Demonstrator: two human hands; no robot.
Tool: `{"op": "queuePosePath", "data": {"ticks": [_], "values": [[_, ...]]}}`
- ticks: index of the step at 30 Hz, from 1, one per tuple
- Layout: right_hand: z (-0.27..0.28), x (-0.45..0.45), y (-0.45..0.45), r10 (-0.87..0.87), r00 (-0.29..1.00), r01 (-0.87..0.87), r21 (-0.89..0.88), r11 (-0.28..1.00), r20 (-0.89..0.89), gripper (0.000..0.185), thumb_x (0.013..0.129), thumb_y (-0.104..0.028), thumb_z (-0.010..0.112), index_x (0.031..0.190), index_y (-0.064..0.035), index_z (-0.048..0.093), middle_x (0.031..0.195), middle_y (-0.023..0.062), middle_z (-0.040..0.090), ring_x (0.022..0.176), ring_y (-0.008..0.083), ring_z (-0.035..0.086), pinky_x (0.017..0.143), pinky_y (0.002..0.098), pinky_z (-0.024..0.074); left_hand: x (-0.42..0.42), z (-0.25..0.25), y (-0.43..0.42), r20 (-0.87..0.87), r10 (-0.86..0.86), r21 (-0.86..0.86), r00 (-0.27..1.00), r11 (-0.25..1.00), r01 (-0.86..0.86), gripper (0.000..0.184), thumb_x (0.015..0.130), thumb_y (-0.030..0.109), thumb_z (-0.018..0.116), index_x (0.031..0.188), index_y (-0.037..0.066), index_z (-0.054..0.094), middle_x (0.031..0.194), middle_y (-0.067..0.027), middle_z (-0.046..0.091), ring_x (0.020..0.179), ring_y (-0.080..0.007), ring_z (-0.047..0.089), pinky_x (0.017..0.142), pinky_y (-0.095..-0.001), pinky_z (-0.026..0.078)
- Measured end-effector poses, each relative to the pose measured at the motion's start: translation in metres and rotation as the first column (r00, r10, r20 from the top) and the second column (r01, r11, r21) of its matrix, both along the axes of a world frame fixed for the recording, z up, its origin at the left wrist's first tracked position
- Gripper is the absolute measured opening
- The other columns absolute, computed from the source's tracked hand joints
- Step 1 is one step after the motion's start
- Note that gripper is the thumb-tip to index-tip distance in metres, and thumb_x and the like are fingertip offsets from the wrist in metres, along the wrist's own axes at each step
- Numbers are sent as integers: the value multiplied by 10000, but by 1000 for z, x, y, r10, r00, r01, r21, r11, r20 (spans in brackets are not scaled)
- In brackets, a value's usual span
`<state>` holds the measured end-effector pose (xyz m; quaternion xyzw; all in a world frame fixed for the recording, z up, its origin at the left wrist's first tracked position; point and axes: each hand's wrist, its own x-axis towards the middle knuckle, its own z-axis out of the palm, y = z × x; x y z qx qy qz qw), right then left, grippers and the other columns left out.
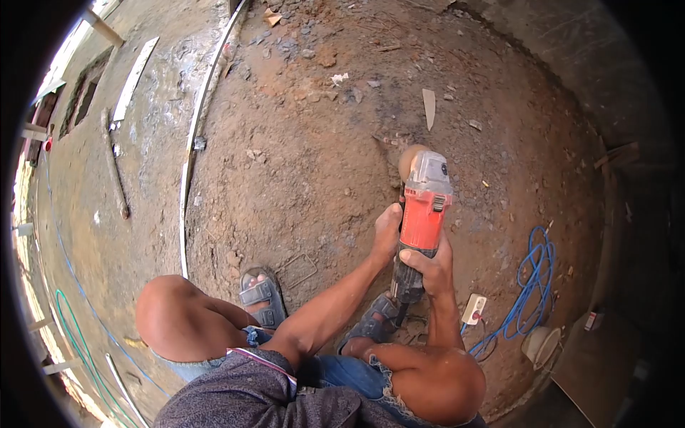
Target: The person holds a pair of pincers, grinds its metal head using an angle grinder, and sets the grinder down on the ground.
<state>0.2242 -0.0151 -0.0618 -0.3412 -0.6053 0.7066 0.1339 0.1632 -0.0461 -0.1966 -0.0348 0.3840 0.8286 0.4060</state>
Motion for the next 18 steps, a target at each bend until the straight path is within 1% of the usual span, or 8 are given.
{"op": "queuePosePath", "data": {"ticks": [2, 5, 8, 10, 14, 16, 18], "values": [[1, -1, -1, -21, 1000, 21, -11, 1000, -10, 691, 670, -203, 763, 1248, 21, 459, 1070, 73, 570, 963, 162, 578, 881, 305, 460, 3, -15, 1, -32, 1, -9, 999, 1000, -1, 403, 998, 449, 458, 987, 60, 563, 715, 48, 498, 601, -32, 448, 518, -199, 374], [11, 0, 4, -77, 997, 76, -63, 995, -15, 685, 676, -196, 756, 1251, 19, 451, 1049, 77, 578, 933, 161, 590, 852, 298, 472, -4, 3, -9, 144, -74, 107, 987, 993, 59, 401, 996, 451, 459, 1039, 60, 535, 674, 37, 462, 517, -43, 405, 453, -200, 332], [6, 12, 12, -121, 993, 121, -75, 990, 14, 684, 681, -190, 752, 1255, 15, 443, 1046, 83, 586, 918, 162, 599, 831, 294, 483, -3, 0, -7, 157, -70, 114, 985, 992, 53, 406, 994, 456, 459, 1083, 63, 514, 656, 34, 437, 477, -47, 377, 421, -203, 307], [7, 15, 13, -127, 992, 127, -63, 990, 8, 684, 681, -184, 752, 1257, 12, 439, 1054, 86, 588, 918, 164, 604, 824, 296, 489, -3, 3, -7, 163, -73, 98, 984, 993, 58, 405, 992, 456, 463, 1077, 63, 518, 657, 36, 441, 482, -44, 379, 425, -202, 310], [15, 7, 3, -93, 996, 91, -72, 993, -13, 700, 673, -177, 763, 1264, 12, 438, 1069, 86, 582, 946, 164, 593, 858, 302, 478, -2, 3, -5, 167, -62, 100, 984, 994, 46, 410, 989, 457, 472, 1062, 58, 527, 656, 43, 442, 486, -41, 376, 430, -201, 309], [10, 7, 1, -59, 998, 58, -65, 996, -20, 706, 671, -174, 767, 1267, 13, 439, 1076, 81, 575, 962, 162, 584, 875, 304, 469, -1, 2, -1, 90, -29, 50, 996, 998, 24, 415, 985, 463, 477, 1045, 56, 533, 662, 48, 450, 489, -38, 385, 430, -200, 316], [6, 4, -1, -33, 999, 32, -46, 998, -31, 708, 671, -174, 769, 1269, 14, 440, 1092, 77, 570, 983, 158, 574, 893, 305, 459, 0, -2, -1, 50, -16, 22, 999, 1000, 15, 424, 983, 471, 480, 1025, 55, 544, 687, 49, 471, 523, -38, 411, 458, -202, 342]]}}
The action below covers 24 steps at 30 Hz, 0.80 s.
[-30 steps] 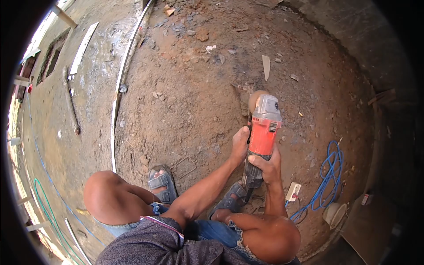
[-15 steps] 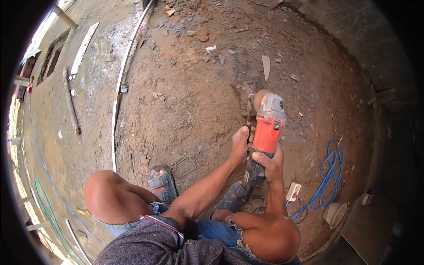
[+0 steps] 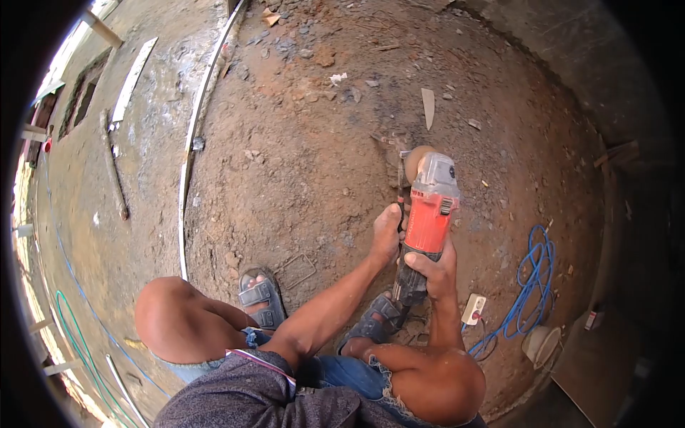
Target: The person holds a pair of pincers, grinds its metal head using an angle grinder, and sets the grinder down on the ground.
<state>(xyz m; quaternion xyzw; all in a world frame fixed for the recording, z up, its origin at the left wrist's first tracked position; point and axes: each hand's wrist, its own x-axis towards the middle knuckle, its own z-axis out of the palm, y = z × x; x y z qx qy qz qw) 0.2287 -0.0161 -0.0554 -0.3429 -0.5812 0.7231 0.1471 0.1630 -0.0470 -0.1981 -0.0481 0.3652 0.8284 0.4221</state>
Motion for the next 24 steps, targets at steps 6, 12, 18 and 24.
{"op": "queuePosePath", "data": {"ticks": [6, 12, 18, 24], "values": [[-2, -3, -3, 45, 999, -46, 19, 999, 15, 704, 671, -178, 765, 1266, 17, 443, 1112, 73, 560, 1005, 155, 562, 905, 306, 450, 1, -6, -1, -63, -1, -48, 998, 999, -2, 455, 978, 493, 483, 970, 48, 580, 829, 35, 541, 744, -51, 476, 657, -227, 423], [-8, 0, 0, 24, 999, -24, 12, 1000, 36, 710, 666, -198, 766, 1261, 20, 447, 1092, 69, 562, 982, 154, 565, 898, 303, 452, 3, -17, -1, -62, -21, -31, 998, 999, 19, 457, 983, 486, 476, 977, 43, 586, 848, 26, 558, 763, -56, 486, 677, -235, 434], [-3, -2, 0, 35, 999, -35, 0, 999, 27, 702, 666, -200, 762, 1257, 19, 453, 1095, 71, 566, 989, 154, 566, 901, 302, 449, 4, -6, 2, 35, -2, 22, 999, 1000, 1, 437, 993, 464, 464, 1012, 45, 587, 801, 29, 557, 673, -44, 489, 583, -218, 426], [-7, -1, 1, 30, 999, -29, -3, 1000, 46, 694, 670, -201, 763, 1257, 14, 462, 1119, 73, 565, 1014, 154, 560, 914, 306, 444, 1, -3, -3, -19, -14, 4, 1000, 1000, 14, 443, 996, 458, 460, 1035, 34, 583, 863, 8, 587, 743, -52, 522, 660, -230, 459]]}}
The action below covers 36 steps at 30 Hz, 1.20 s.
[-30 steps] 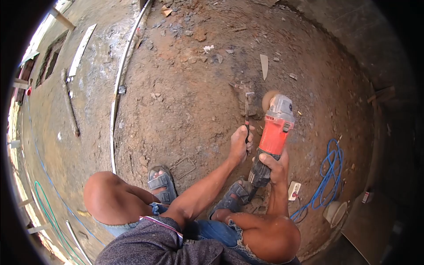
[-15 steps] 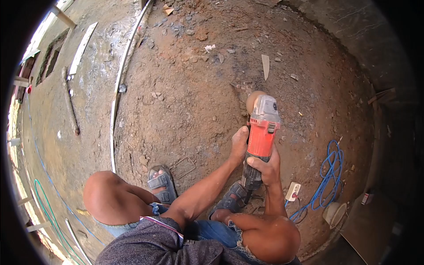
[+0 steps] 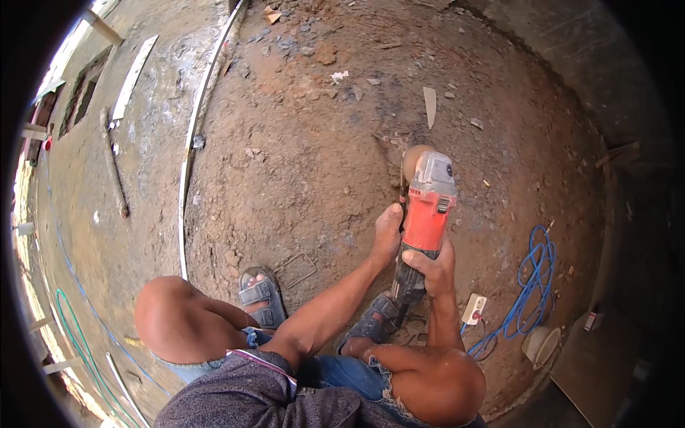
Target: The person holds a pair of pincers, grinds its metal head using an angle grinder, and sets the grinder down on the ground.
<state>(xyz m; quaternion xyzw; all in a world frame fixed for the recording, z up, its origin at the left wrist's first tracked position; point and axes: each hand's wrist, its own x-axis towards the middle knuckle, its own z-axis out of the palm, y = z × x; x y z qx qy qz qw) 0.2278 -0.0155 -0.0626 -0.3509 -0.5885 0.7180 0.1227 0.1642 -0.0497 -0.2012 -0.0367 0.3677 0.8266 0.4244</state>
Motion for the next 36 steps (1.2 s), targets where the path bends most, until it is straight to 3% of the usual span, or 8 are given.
{"op": "queuePosePath", "data": {"ticks": [2, 5, 8, 17, 23, 26, 29, 36], "values": [[1, -1, 1, -7, 1000, 7, -10, 1000, 1, 696, 669, -200, 763, 1259, 14, 461, 1126, 74, 564, 1019, 156, 559, 920, 308, 443, 1, -6, 0, 54, -30, 17, 998, 999, 29, 443, 996, 455, 462, 1033, 31, 582, 917, -7, 603, 807, -63, 534, 731, -247, 473], [2, -2, 1, 1, 1000, -1, 21, 1000, -15, 699, 668, -200, 764, 1260, 15, 461, 1128, 77, 567, 1021, 160, 562, 924, 312, 443, 0, 10, 6, 42, 55, -9, 998, 998, -55, 431, 993, 454, 472, 1034, 38, 580, 862, 13, 580, 747, -54, 516, 676, -233, 464], [-2, 0, 1, 12, 1000, -11, 45, 999, -11, 699, 667, -203, 767, 1258, 16, 464, 1121, 74, 569, 1018, 163, 564, 924, 312, 443, 2, -5, 7, 66, 15, 42, 998, 999, -18, 411, 995, 436, 478, 1048, 41, 576, 847, 20, 572, 736, -48, 513, 663, -230, 462], [3, -4, 0, 15, 1000, -14, 43, 999, -26, 692, 668, -203, 763, 1255, 13, 466, 1094, 68, 570, 998, 163, 566, 911, 311, 446, 1, 0, 8, 49, 16, 16, 999, 1000, -17, 409, 1007, 429, 452, 1046, 43, 581, 854, 19, 571, 744, -51, 515, 663, -233, 463], [1, -3, 0, -7, 1000, 7, 15, 1000, -18, 685, 671, -198, 761, 1252, 15, 469, 1090, 70, 570, 992, 161, 568, 909, 308, 447, -3, 2, -3, 5, -24, -2, 1000, 1000, 24, 414, 1009, 422, 451, 1057, 31, 579, 928, 0, 594, 815, -63, 537, 729, -250, 481], [5, -4, 0, -2, 1000, 3, 24, 1000, -26, 674, 674, -185, 758, 1248, 18, 470, 1096, 74, 572, 997, 159, 570, 907, 307, 450, -2, 8, 4, 1, 47, -13, 999, 999, -47, 415, 1002, 433, 466, 1034, 33, 575, 885, 21, 574, 795, -57, 513, 715, -246, 467], [5, -6, -1, 23, 999, -22, 40, 999, -26, 665, 674, -175, 759, 1242, 19, 472, 1100, 74, 574, 999, 155, 571, 905, 304, 453, 2, -12, 8, 86, -36, 33, 996, 999, 33, 416, 1002, 438, 464, 995, 37, 575, 869, 33, 562, 803, -55, 496, 729, -247, 454], [3, -4, 0, 2, 1000, -2, 20, 1000, -16, 666, 674, -170, 764, 1242, 14, 469, 1089, 67, 575, 984, 153, 573, 894, 303, 460, 0, -12, 3, -62, 8, -42, 998, 999, -11, 437, 1002, 447, 457, 991, 31, 587, 903, 13, 581, 802, -63, 505, 736, -251, 459]]}}
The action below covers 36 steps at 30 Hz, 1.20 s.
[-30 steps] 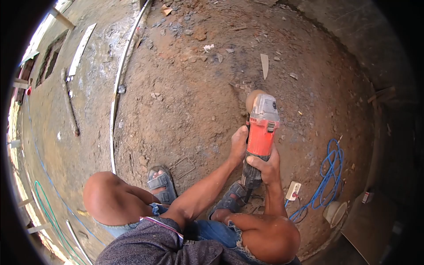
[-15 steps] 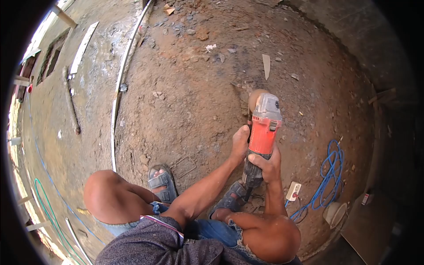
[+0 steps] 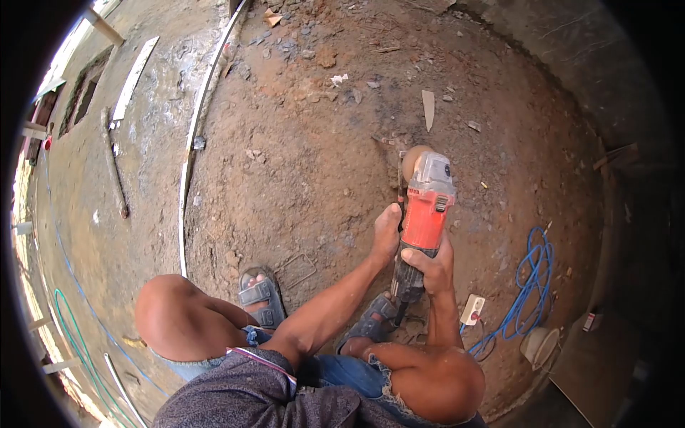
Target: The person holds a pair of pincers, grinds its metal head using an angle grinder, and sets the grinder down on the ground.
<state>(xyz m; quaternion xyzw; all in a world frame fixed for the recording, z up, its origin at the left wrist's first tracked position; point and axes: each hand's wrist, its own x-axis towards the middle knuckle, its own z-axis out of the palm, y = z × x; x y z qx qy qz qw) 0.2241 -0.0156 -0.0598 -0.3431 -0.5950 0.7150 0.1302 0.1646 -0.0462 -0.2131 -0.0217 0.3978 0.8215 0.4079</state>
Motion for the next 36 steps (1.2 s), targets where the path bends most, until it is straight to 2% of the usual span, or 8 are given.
{"op": "queuePosePath", "data": {"ticks": [5, 11, 14, 20, 23, 26, 29, 36], "values": [[-2, 0, -1, 7, 1000, -7, 8, 1000, -11, 674, 674, -169, 761, 1250, 17, 466, 1101, 74, 574, 988, 155, 575, 893, 304, 463, 1, 2, 4, 124, -22, 93, 992, 996, 10, 449, 1005, 440, 455, 1068, 17, 591, 927, 3, 590, 802, -67, 513, 729, -247, 459], [-1, 0, 1, 7, 1000, -7, -5, 1000, -18, 695, 668, -187, 764, 1260, 17, 463, 1102, 72, 569, 987, 156, 571, 893, 299, 459, 5, -10, 7, 21, 40, 26, 999, 999, -41, 472, 1002, 447, 457, 1125, 8, 577, 934, 4, 594, 809, -65, 520, 736, -246, 463], [0, -3, 1, 27, 999, -25, 33, 999, -44, 696, 667, -197, 764, 1259, 16, 465, 1100, 69, 568, 985, 155, 571, 893, 298, 458, 0, 4, 1, 86, -49, 74, 995, 996, 43, 474, 1000, 442, 464, 1151, 6, 572, 946, 8, 589, 831, -67, 515, 758, -249, 458], [-1, -1, 1, 3, 1000, -3, 17, 1000, 6, 701, 665, -208, 765, 1258, 15, 465, 1091, 63, 564, 979, 152, 567, 883, 296, 457, 2, 1, 3, 57, 37, 32, 998, 999, -39, 437, 1007, 428, 456, 1090, 19, 589, 929, 0, 601, 803, -64, 527, 722, -252, 470], [2, -3, 0, 22, 1000, -21, 40, 999, -16, 704, 665, -207, 764, 1260, 18, 462, 1097, 64, 566, 981, 154, 569, 888, 301, 458, 2, 4, 4, 129, -36, 96, 991, 995, 24, 442, 1009, 423, 452, 1121, 16, 584, 934, 1, 597, 797, -60, 523, 713, -245, 468], [0, -2, -1, 9, 1000, -9, 22, 1000, -1, 707, 665, -203, 763, 1264, 19, 459, 1101, 66, 566, 984, 155, 569, 894, 302, 457, 1, 2, 3, 119, -43, 121, 992, 992, 29, 439, 1007, 424, 457, 1117, 19, 585, 921, 4, 599, 778, -56, 519, 698, -236, 463], [-3, 1, 0, -18, 1000, 18, 6, 1000, 12, 709, 666, -199, 763, 1266, 20, 456, 1102, 69, 567, 986, 157, 570, 896, 306, 457, -1, 10, -1, 47, 12, 28, 999, 1000, -13, 436, 1008, 429, 450, 1097, 25, 587, 907, 0, 601, 761, -54, 515, 685, -237, 463], [-2, -2, 1, 25, 1000, -25, 51, 998, 2, 701, 667, -196, 764, 1257, 25, 457, 1104, 75, 568, 996, 162, 571, 901, 310, 456, 1, 2, 4, 55, -11, 50, 998, 999, 8, 456, 1005, 441, 452, 1124, 19, 576, 899, 3, 584, 778, -53, 506, 693, -244, 459]]}}
